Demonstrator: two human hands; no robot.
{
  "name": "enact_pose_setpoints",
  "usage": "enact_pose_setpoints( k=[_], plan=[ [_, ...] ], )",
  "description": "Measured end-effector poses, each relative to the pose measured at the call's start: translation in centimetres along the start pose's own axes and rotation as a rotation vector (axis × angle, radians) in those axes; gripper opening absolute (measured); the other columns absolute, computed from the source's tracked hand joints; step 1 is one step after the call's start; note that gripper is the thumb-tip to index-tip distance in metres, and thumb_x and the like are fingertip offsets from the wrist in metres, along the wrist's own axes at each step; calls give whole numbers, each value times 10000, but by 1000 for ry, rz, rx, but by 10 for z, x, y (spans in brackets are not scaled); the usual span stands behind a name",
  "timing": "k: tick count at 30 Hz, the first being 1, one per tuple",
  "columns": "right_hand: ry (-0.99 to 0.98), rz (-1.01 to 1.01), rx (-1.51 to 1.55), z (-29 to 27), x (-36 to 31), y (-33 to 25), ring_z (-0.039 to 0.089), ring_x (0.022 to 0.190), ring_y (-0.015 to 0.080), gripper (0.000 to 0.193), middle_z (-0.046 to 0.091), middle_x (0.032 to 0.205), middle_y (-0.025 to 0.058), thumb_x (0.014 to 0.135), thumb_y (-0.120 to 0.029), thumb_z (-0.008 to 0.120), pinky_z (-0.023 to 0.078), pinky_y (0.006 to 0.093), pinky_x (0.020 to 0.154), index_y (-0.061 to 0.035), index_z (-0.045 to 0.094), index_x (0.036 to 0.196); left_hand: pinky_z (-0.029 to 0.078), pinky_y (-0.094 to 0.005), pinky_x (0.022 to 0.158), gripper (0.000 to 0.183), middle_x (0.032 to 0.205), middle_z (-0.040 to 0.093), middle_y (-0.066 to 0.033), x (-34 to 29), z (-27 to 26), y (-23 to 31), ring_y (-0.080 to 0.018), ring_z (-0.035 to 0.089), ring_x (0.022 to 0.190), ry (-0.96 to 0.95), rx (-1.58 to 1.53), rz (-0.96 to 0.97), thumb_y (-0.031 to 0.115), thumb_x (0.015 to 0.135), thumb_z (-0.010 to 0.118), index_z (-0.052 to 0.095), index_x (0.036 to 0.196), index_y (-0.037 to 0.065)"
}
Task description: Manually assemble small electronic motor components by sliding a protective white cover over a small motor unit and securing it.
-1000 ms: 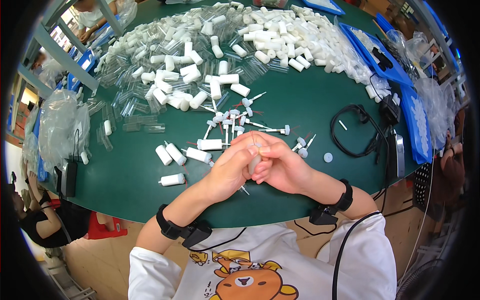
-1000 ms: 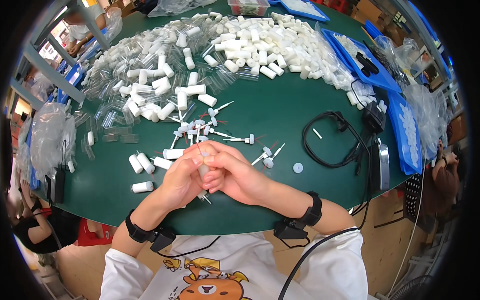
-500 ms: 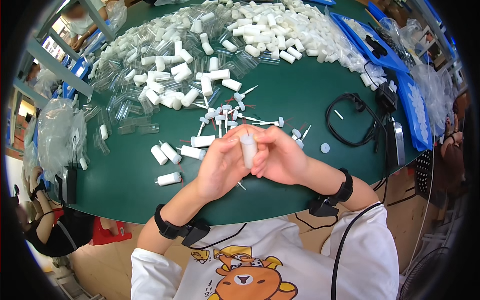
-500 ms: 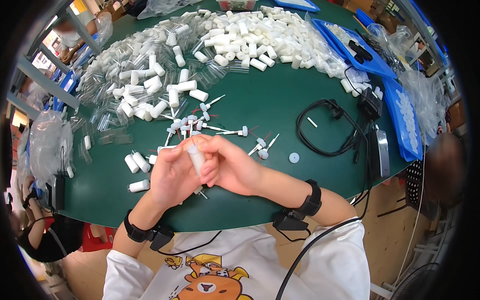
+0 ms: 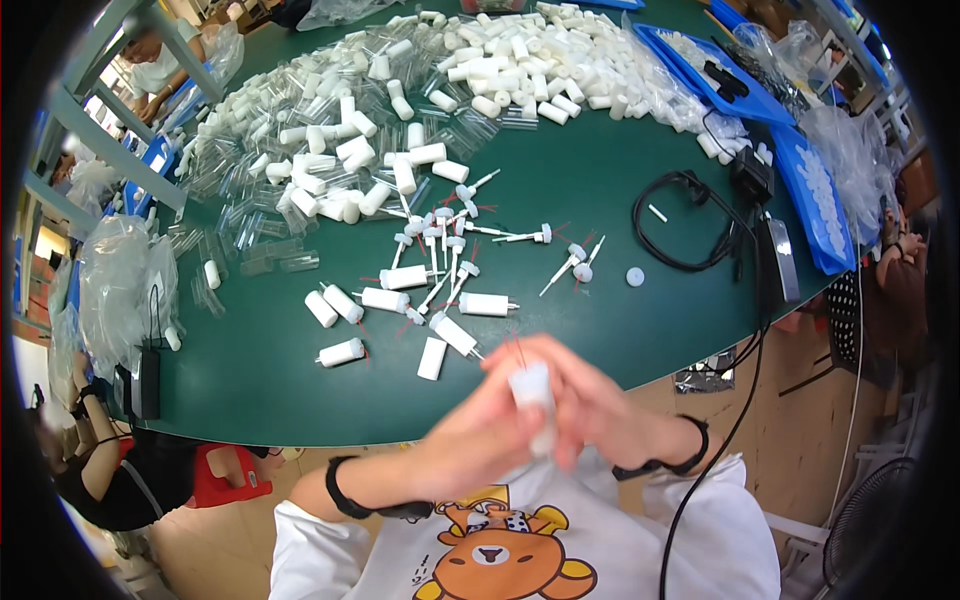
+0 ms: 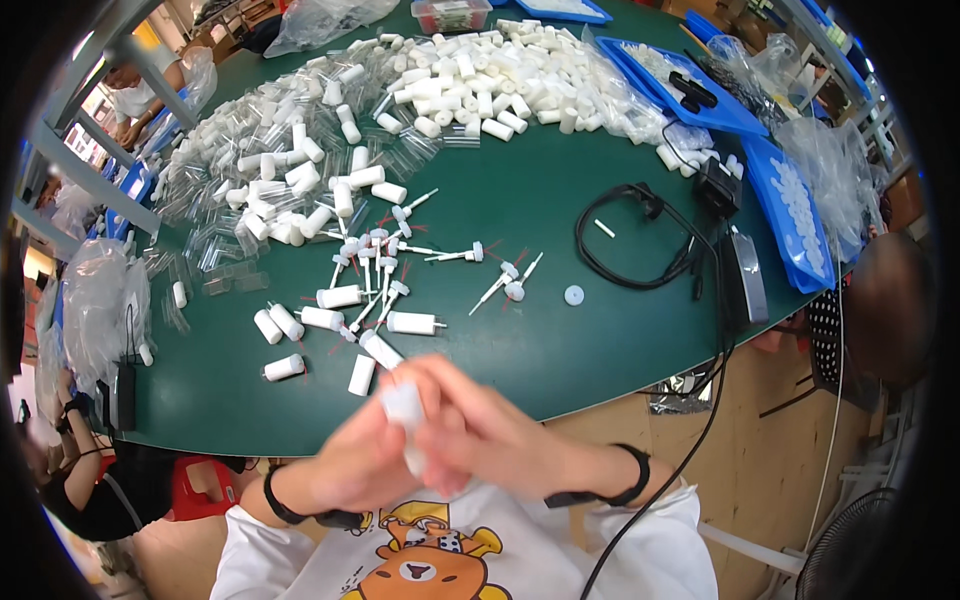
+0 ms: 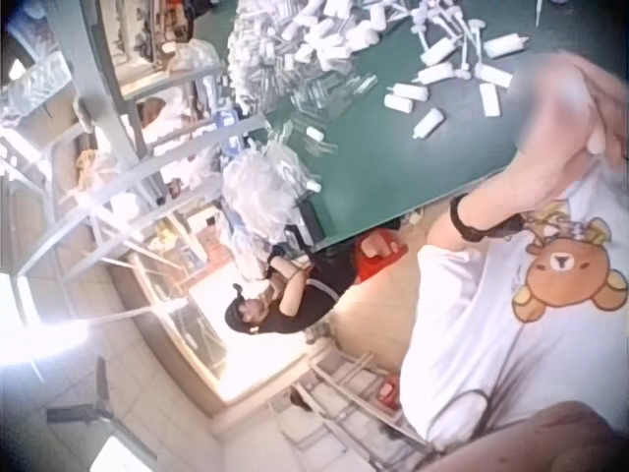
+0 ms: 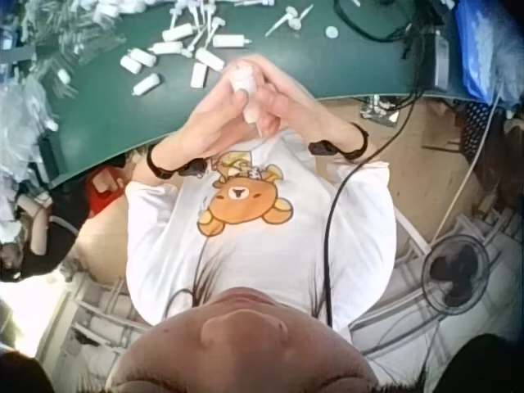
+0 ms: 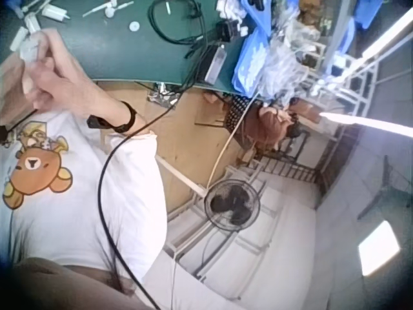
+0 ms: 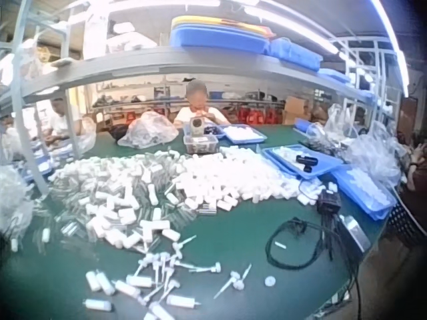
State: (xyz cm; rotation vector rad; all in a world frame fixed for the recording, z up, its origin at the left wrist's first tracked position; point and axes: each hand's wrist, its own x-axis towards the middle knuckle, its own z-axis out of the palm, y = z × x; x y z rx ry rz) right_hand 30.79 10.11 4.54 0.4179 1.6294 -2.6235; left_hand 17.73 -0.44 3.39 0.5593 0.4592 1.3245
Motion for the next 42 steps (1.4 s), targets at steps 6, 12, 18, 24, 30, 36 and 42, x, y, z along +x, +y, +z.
enact_pose_setpoints(
  k=[6,12,18,24,30,36,42],
  plan=[
    [-130,138,118,7,-33,84,590,750,94,539,516,1004,75,892,-258,582,505,226,604,-37,293,1289,400,-326,729,289,947,448,-76,-42,-21,-63,-169,451,828,-61,-245,-272,337,948,444,398,1042,67],
    [91,247,347,21,-36,132,533,743,56,472,510,927,28,858,-315,632,479,192,585,-34,409,1166,378,-310,704,291,901,430,-61,-57,-35,-94,-172,422,788,80,-310,-273,389,943,446,384,965,106],
    [270,246,408,25,-26,143,506,786,45,347,517,872,2,823,-274,684,438,201,689,-39,500,999,387,-303,725,310,811,381,7,-59,-48,-116,-124,397,765,232,-370,-270,423,928,464,378,924,125],
    [345,141,529,23,-14,167,564,906,143,338,566,1008,90,834,-121,645,462,251,799,4,480,1101,390,-281,711,334,753,360,22,-51,-50,-129,-93,380,692,358,-338,-209,434,914,488,385,890,118],
    [310,186,543,12,-10,167,588,974,212,354,598,1049,174,791,-34,628,477,296,822,20,485,1109,332,-273,548,293,725,354,14,-46,-53,-148,-94,359,605,404,-42,-45,377,939,461,383,854,107],
    [245,244,410,-1,-7,136,606,789,135,406,632,940,156,741,-25,638,433,181,516,-15,499,1122,327,-271,540,261,723,358,-4,-37,-46,-148,-103,366,600,434,-86,0,325,958,413,377,842,94],
    [304,246,413,-1,-4,137,560,625,55,373,638,899,119,723,-44,653,408,166,458,-4,529,1072,330,-273,547,246,714,357,-8,-34,-44,-149,-113,363,596,446,-10,64,293,961,398,368,828,89]
  ],
)
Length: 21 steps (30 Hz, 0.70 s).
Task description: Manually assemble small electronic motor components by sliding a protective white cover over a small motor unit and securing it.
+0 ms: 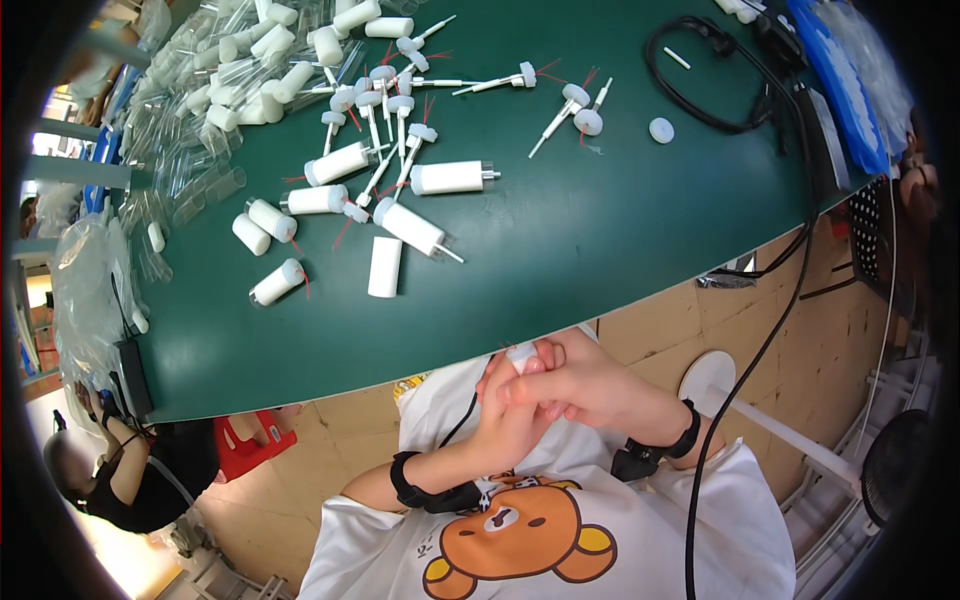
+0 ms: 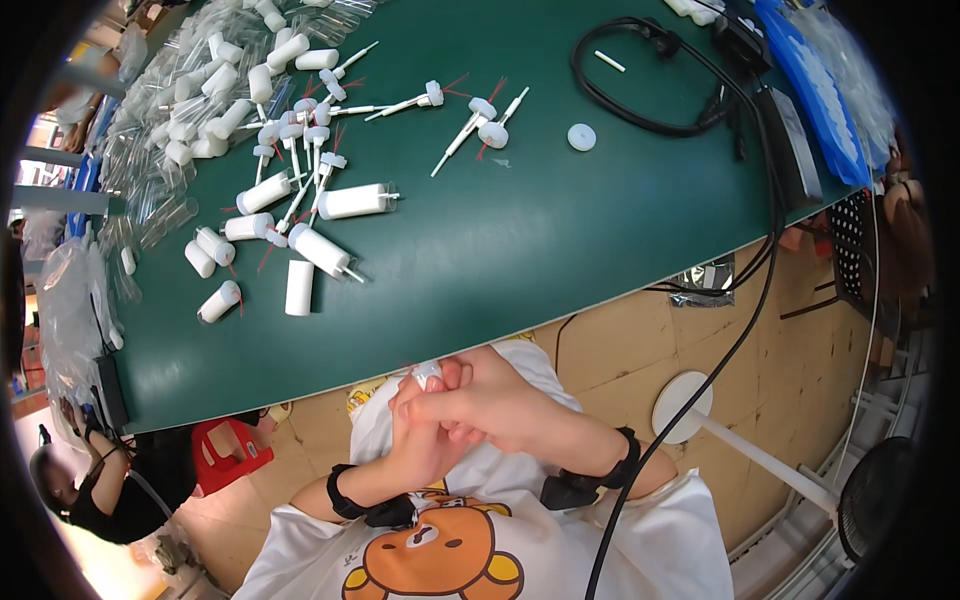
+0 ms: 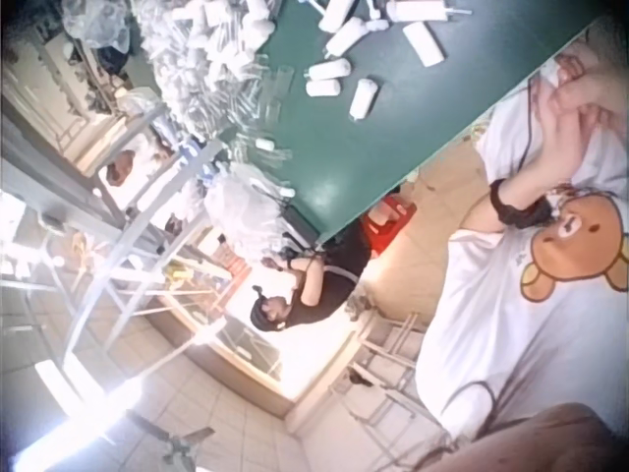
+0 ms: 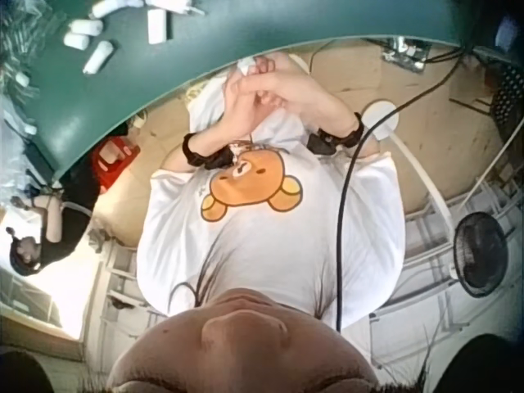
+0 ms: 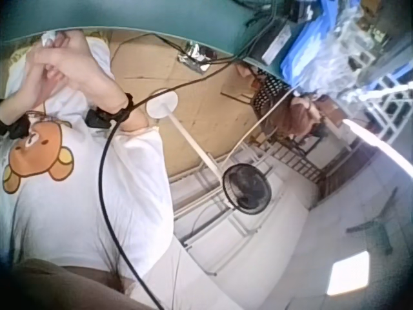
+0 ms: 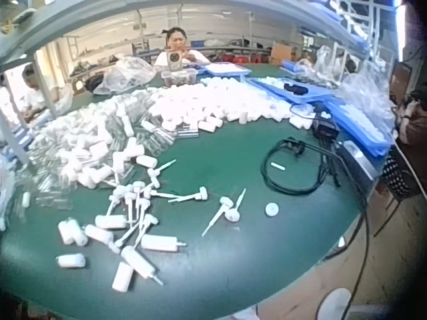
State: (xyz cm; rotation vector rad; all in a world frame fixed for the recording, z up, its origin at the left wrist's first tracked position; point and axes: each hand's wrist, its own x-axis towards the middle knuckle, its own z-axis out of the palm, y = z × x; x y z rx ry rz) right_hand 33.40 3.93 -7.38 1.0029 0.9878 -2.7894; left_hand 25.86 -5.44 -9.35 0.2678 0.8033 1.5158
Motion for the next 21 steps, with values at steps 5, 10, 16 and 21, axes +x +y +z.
enact_pose_setpoints(
  k=[5,10,16,21],
  plan=[
    [5,60,29,1,-1,1,603,764,121,359,623,890,104,749,-62,664,490,221,630,18,524,1069,370,-247,599,213,766,417,-21,0,-9,-1,-97,402,659,-86,-182,-13,234,983,374,406,879,51],
    [78,-154,148,19,-2,22,597,793,126,400,606,976,94,793,-110,671,488,233,687,-5,478,1128,368,-239,587,209,767,422,-20,-2,-27,6,-94,413,658,-134,-289,-182,227,982,377,401,850,66],
    [95,-59,-63,26,-14,15,582,839,117,472,589,1042,113,806,-152,665,479,248,713,-36,420,1192,398,-203,614,125,775,499,-22,-6,-16,6,-100,472,680,-19,-298,-169,180,944,456,488,948,59],
    [108,-28,-11,17,-1,25,593,871,129,428,595,1021,126,765,-131,692,487,225,647,-7,476,1113,364,-181,531,180,775,491,-7,-3,-35,-29,-85,461,651,47,-120,-63,248,961,462,475,895,81]
  ],
)
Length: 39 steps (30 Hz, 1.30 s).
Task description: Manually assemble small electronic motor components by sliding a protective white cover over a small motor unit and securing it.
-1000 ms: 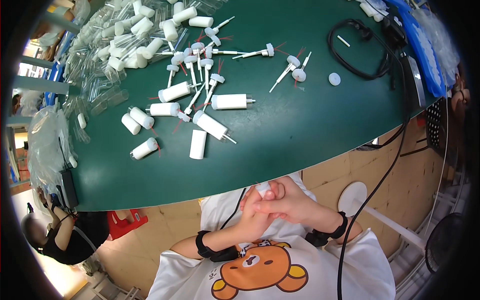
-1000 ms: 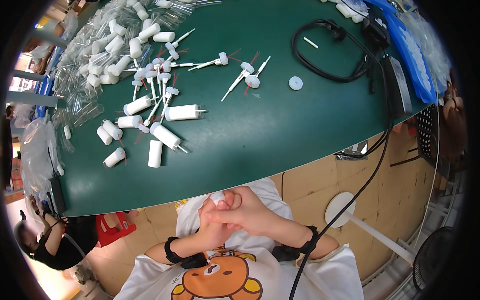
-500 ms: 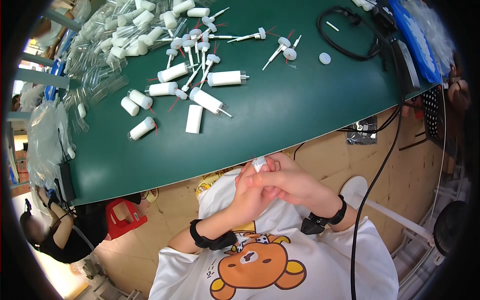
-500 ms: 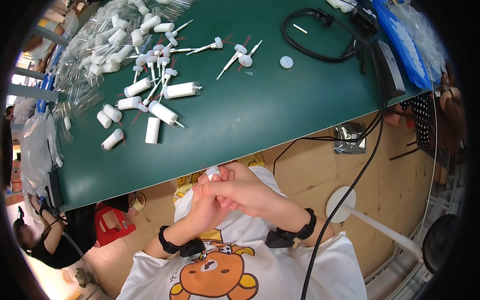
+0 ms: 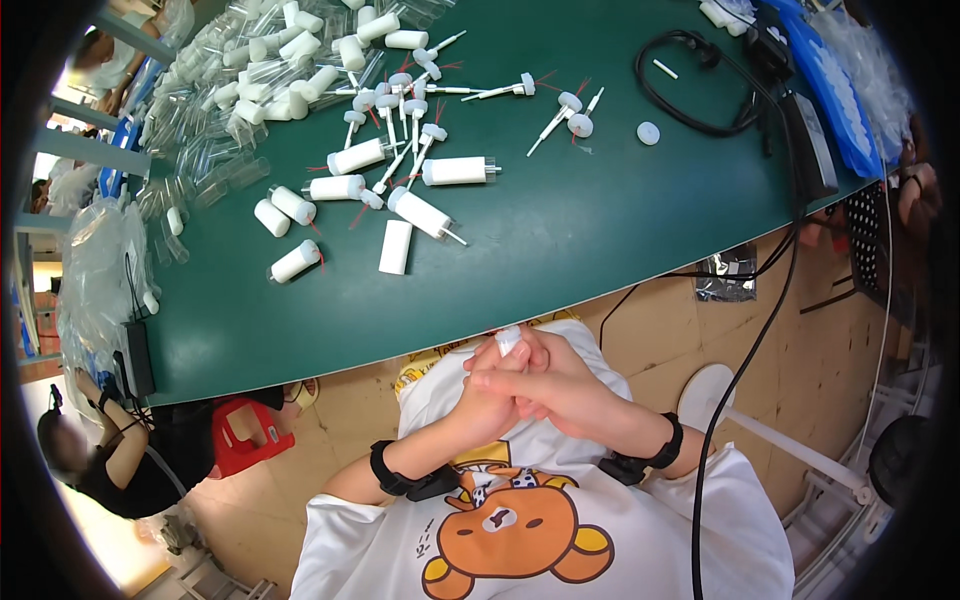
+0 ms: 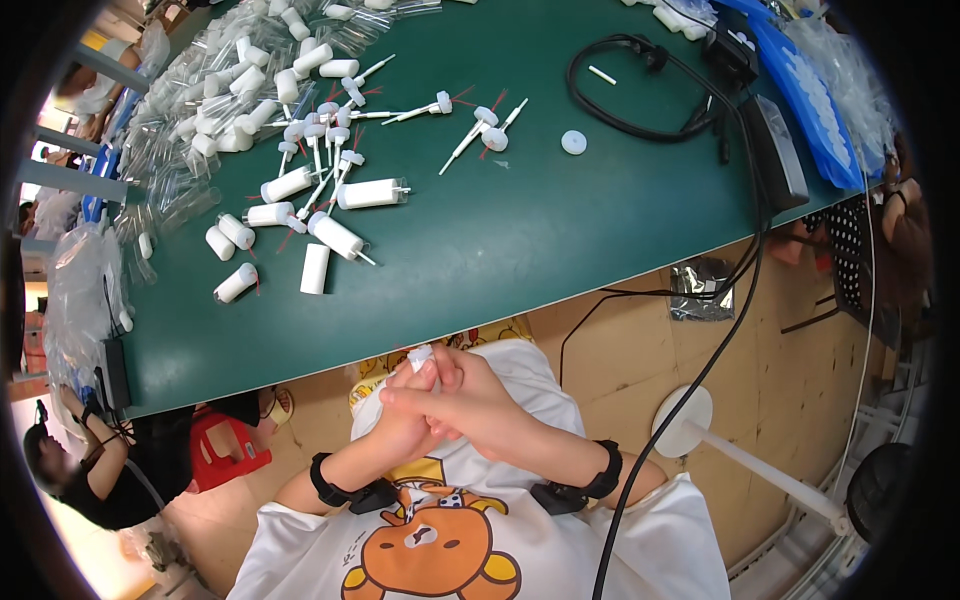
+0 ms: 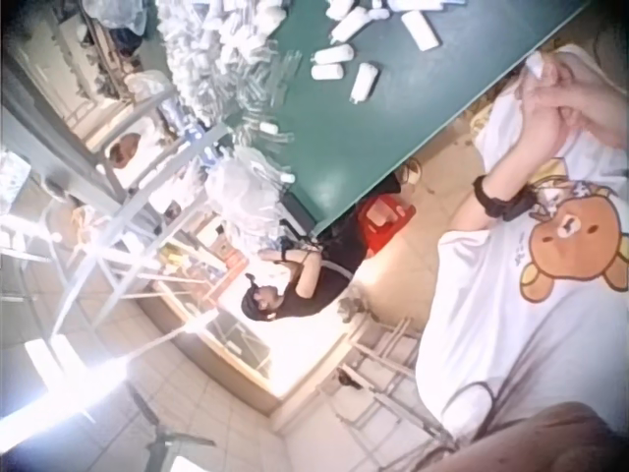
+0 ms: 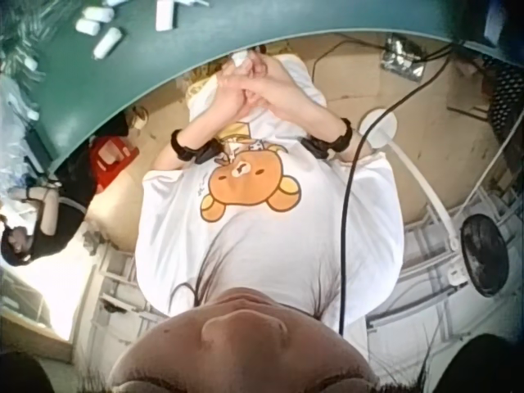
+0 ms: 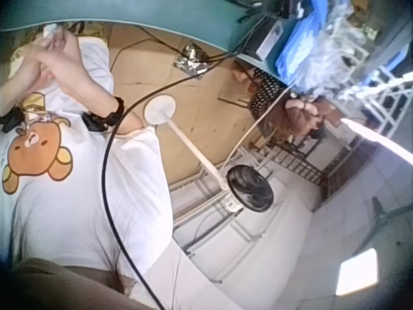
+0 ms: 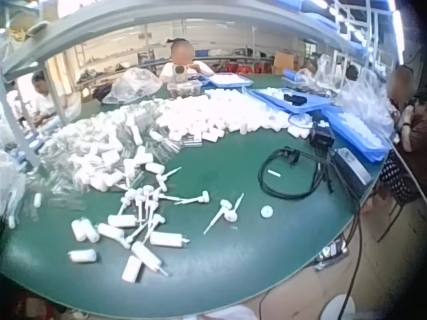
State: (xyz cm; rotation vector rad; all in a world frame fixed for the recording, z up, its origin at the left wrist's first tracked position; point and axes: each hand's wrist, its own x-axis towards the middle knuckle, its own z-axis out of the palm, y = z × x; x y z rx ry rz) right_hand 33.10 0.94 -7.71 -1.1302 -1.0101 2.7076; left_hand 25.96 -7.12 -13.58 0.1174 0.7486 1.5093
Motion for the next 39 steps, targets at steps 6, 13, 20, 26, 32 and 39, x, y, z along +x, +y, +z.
enact_pose_setpoints(
  k=[6,13,20,26,32,39],
  plan=[
    [-81,-7,32,-13,9,-6,595,874,123,414,599,1021,151,711,-31,683,481,211,589,14,503,1082,346,-173,434,225,721,481,-12,-6,15,-1,-79,430,500,179,370,107,275,978,416,471,952,58],
    [-151,61,-4,-18,6,-37,568,663,82,394,631,924,131,677,-53,706,368,183,417,26,559,1034,345,-252,515,205,706,411,-12,-1,52,17,-98,402,576,252,186,51,230,962,394,391,817,86],
    [-286,147,-17,-29,17,-40,587,753,118,409,621,928,122,667,-37,710,371,186,421,23,560,1043,334,-257,489,168,711,421,-15,5,67,11,-103,407,577,347,162,175,212,949,394,409,828,97],
    [-246,199,-4,-27,14,-39,590,879,164,413,611,980,176,680,13,675,474,216,613,44,544,1071,329,-248,497,150,725,419,-16,3,60,16,-103,399,575,276,142,107,184,952,392,417,838,90],
    [-143,168,178,-13,10,-19,591,949,191,419,582,1058,203,734,-32,619,512,252,722,50,488,1124,385,-188,467,232,899,519,-42,-9,32,-2,-80,496,638,320,257,24,247,963,419,421,1111,68],
    [-30,94,295,1,10,-6,421,480,17,295,495,655,16,741,-173,689,295,160,382,-88,411,788,328,-269,518,100,672,403,-14,-10,53,57,-107,374,569,211,198,-183,106,938,372,433,861,89]
  ],
)
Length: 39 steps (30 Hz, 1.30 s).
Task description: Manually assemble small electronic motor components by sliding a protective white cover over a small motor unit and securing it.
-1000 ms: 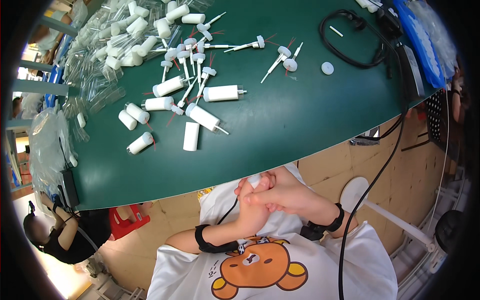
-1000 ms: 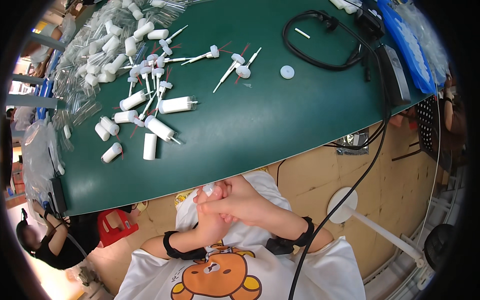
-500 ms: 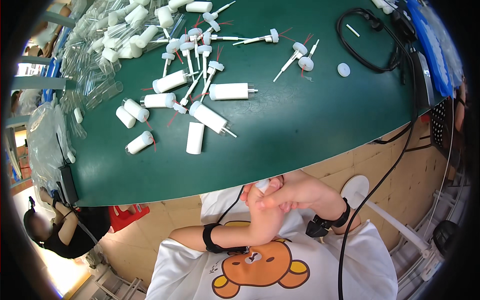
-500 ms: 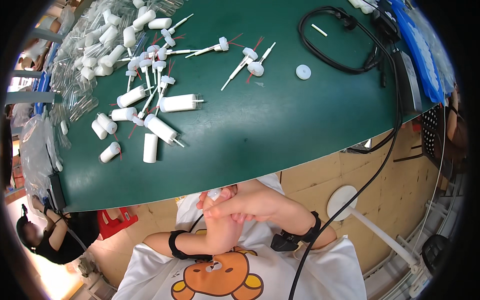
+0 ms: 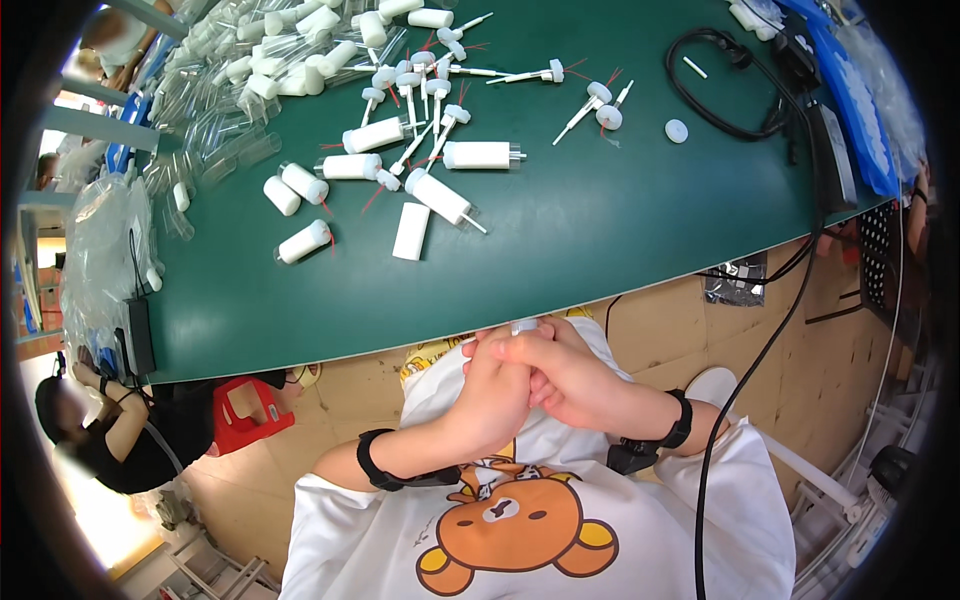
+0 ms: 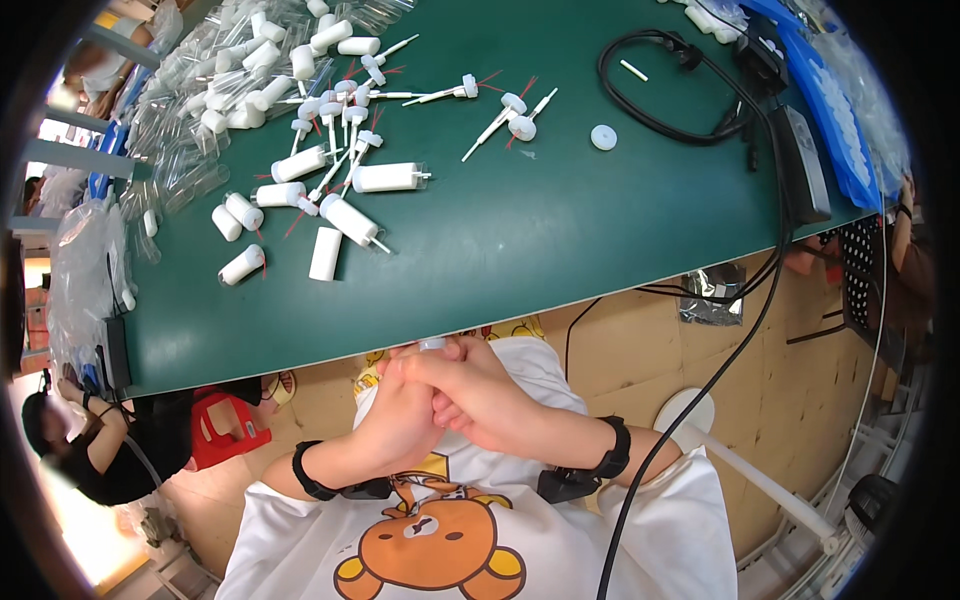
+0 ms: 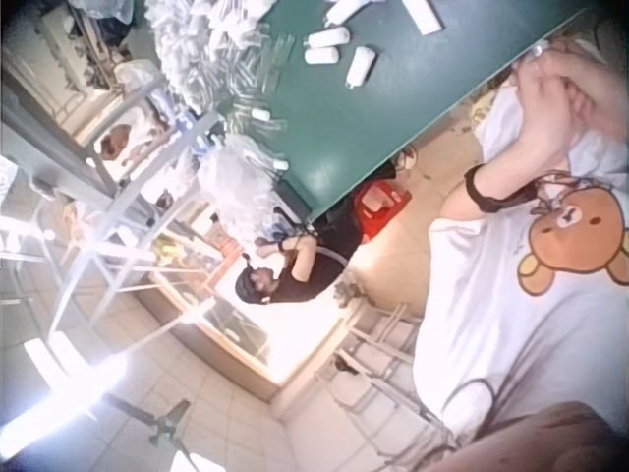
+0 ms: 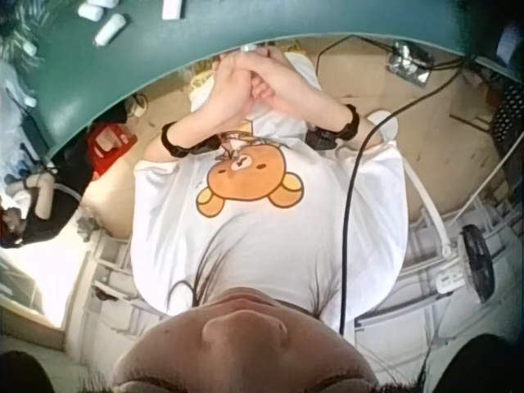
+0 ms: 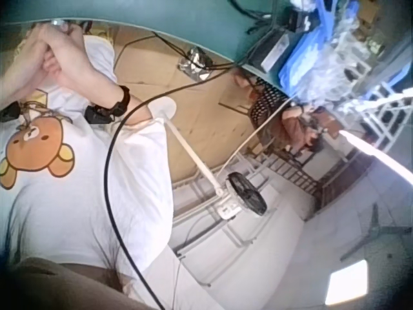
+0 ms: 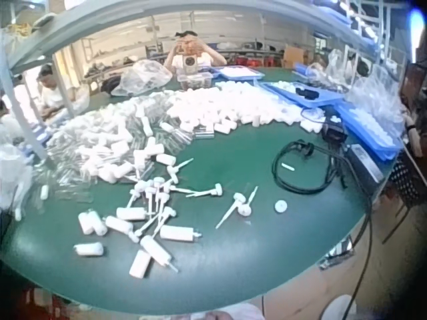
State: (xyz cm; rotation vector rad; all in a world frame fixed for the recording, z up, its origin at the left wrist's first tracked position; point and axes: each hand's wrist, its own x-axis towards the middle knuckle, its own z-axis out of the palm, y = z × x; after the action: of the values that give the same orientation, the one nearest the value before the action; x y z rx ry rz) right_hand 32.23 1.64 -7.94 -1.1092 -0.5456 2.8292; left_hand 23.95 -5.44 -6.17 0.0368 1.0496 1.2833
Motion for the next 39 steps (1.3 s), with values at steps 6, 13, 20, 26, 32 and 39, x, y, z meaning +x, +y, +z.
enact_pose_setpoints(
  k=[6,13,20,26,32,39],
  plan=[
    [-74,1,-347,-9,-1,-11,542,644,82,321,568,824,75,790,-187,659,434,201,507,-20,497,1011,335,-256,514,111,661,418,-16,0,4,-7,-101,390,562,-5,-32,78,122,941,378,446,870,70],
    [-297,-492,-833,14,-42,-28,589,863,147,608,565,989,83,699,-279,791,494,271,705,-30,460,1144,378,-255,644,161,714,478,-18,-25,-6,38,-105,483,727,-446,257,72,221,947,398,447,895,77],
    [-279,-1247,-1036,36,-25,-57,460,1166,286,899,465,1247,195,497,-189,905,394,395,952,-24,407,1227,379,-287,698,332,743,458,-53,-3,-16,68,-152,452,702,-791,136,434,434,926,425,355,989,115],
    [-298,-1404,-1138,53,-1,-85,470,1144,278,943,469,1244,184,480,-220,909,391,384,950,-23,391,1242,401,-312,692,330,760,472,-71,19,-22,85,-174,459,725,-654,48,521,450,936,416,378,1006,130],
    [-286,-1188,-1044,44,27,-80,489,1102,235,882,477,1188,137,542,-175,878,401,359,929,-31,357,1239,420,-289,745,462,858,524,-64,22,-32,79,-154,496,819,-530,24,449,453,945,392,412,1161,45],
    [-258,-1276,-1058,43,25,-81,515,1003,253,678,541,1066,100,526,-212,861,422,356,857,-50,519,1090,442,-281,788,623,968,559,-84,20,-36,75,-169,533,912,-506,89,440,480,939,388,369,1303,-25]
  ],
)
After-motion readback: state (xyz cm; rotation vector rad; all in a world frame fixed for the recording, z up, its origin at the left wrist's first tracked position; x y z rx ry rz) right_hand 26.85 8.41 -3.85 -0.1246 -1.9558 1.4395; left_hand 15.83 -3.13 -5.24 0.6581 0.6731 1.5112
